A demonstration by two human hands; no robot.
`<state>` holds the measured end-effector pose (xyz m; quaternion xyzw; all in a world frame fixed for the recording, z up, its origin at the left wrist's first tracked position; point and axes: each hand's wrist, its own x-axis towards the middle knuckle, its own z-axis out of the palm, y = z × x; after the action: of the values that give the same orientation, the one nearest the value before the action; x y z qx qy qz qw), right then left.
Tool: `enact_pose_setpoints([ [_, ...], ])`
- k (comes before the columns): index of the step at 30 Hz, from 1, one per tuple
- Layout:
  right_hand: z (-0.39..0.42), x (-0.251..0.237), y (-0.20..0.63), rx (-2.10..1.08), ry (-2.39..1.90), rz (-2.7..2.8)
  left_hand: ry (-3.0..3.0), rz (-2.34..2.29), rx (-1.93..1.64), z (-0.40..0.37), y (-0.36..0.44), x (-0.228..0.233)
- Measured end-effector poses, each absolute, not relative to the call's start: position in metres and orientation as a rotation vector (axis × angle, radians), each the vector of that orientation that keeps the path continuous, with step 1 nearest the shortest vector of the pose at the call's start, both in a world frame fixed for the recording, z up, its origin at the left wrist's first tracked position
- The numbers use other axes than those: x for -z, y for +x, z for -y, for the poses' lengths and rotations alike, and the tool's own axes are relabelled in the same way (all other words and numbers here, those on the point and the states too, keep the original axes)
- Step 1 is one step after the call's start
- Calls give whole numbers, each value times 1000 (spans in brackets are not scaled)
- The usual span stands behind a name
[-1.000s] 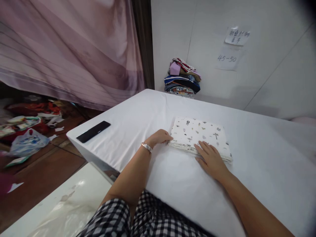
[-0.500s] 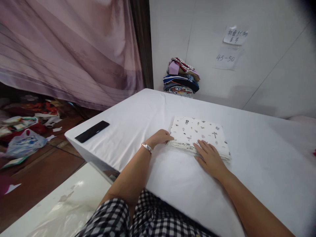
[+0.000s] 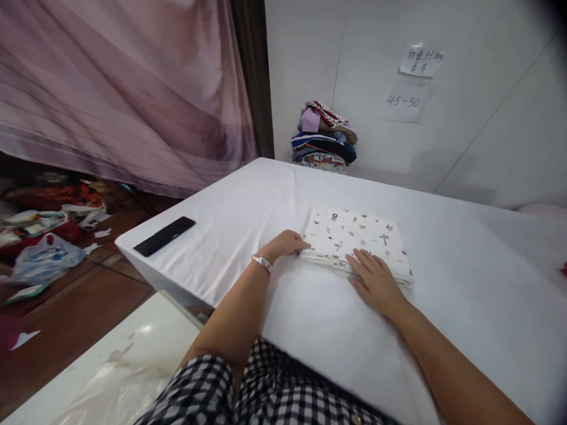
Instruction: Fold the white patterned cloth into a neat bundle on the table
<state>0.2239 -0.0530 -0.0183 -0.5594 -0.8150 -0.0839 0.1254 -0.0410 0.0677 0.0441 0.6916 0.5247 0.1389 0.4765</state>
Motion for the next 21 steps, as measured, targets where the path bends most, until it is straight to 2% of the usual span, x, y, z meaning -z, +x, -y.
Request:
enact_pose_setpoints([
  [8,53,17,224,239,-1637,2378,1735,-1312,-254,-68,-47,-53],
  [21,52,17,224,227,-1625,2380,1703,-1359,-543,-57,-38,-54],
])
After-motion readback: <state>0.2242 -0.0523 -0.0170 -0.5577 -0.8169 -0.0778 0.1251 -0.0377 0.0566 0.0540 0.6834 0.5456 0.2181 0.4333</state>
